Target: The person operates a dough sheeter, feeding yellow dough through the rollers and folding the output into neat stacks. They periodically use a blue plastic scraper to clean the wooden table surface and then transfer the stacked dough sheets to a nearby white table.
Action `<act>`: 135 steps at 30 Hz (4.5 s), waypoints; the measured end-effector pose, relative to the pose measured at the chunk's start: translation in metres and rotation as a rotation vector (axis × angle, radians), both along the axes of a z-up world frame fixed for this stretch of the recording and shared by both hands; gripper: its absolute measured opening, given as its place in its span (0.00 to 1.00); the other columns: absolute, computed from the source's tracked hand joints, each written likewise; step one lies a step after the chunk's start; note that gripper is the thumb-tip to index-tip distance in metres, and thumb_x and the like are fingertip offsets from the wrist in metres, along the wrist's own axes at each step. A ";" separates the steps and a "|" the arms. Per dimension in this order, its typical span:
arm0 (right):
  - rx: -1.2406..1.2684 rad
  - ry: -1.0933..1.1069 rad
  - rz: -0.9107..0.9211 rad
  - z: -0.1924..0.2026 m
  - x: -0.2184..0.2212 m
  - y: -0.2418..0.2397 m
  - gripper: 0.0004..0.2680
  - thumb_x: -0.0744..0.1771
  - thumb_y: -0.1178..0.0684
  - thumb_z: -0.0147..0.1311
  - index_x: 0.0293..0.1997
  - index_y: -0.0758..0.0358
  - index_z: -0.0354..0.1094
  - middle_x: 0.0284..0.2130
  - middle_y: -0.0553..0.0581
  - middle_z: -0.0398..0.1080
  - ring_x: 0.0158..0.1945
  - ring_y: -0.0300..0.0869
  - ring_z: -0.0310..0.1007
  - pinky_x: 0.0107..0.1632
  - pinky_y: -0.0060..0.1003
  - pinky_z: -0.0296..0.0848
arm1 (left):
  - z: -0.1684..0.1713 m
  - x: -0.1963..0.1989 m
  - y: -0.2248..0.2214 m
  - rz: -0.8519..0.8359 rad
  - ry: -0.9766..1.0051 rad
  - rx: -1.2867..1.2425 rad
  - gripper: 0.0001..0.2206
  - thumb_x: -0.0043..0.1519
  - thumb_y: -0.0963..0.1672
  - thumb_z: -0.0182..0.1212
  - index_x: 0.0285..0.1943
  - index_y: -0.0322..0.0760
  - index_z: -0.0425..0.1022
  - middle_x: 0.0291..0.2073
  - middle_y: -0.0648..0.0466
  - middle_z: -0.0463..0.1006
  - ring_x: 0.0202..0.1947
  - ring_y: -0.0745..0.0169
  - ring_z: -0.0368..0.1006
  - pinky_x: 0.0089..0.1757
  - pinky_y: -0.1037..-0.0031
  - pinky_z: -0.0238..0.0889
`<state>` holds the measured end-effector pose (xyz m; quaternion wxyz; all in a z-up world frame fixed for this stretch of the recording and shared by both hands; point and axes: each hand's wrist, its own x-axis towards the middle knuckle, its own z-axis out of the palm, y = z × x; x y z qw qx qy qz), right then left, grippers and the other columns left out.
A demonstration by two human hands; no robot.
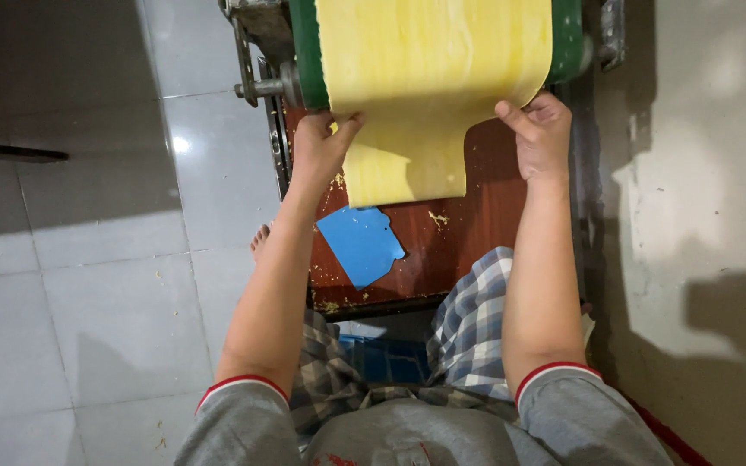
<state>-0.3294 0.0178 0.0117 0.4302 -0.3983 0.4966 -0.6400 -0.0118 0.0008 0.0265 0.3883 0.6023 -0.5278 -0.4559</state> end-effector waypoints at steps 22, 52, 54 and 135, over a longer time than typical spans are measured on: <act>0.010 -0.023 0.018 -0.005 0.001 -0.004 0.09 0.63 0.63 0.72 0.41 0.62 0.75 0.35 0.55 0.77 0.44 0.38 0.78 0.55 0.38 0.80 | 0.068 -0.006 0.008 -0.003 0.459 0.046 0.10 0.54 0.45 0.79 0.33 0.35 0.83 0.23 0.61 0.80 0.25 0.79 0.69 0.34 0.87 0.62; 0.945 1.382 0.039 -0.209 0.064 0.082 0.32 0.64 0.48 0.63 0.70 0.75 0.46 0.52 0.68 0.72 0.55 0.58 0.77 0.57 0.56 0.75 | -0.224 0.041 0.069 -0.411 -0.884 0.560 0.39 0.49 0.61 0.74 0.62 0.41 0.64 0.55 0.42 0.77 0.59 0.42 0.74 0.56 0.53 0.70; 0.895 1.344 0.045 -0.207 0.104 0.112 0.34 0.60 0.38 0.69 0.64 0.74 0.57 0.47 0.73 0.71 0.50 0.65 0.76 0.48 0.59 0.79 | -0.200 0.031 0.098 -0.439 -0.993 0.601 0.49 0.42 0.62 0.78 0.65 0.33 0.62 0.59 0.35 0.70 0.62 0.33 0.68 0.58 0.49 0.68; 0.066 1.692 0.368 -0.246 0.160 0.284 0.22 0.65 0.56 0.50 0.70 0.44 0.61 0.54 0.63 0.71 0.55 0.57 0.75 0.50 0.55 0.78 | -0.237 0.065 -0.013 -0.352 -0.703 -0.130 0.21 0.75 0.46 0.46 0.74 0.29 0.61 0.72 0.33 0.59 0.74 0.32 0.49 0.69 0.54 0.49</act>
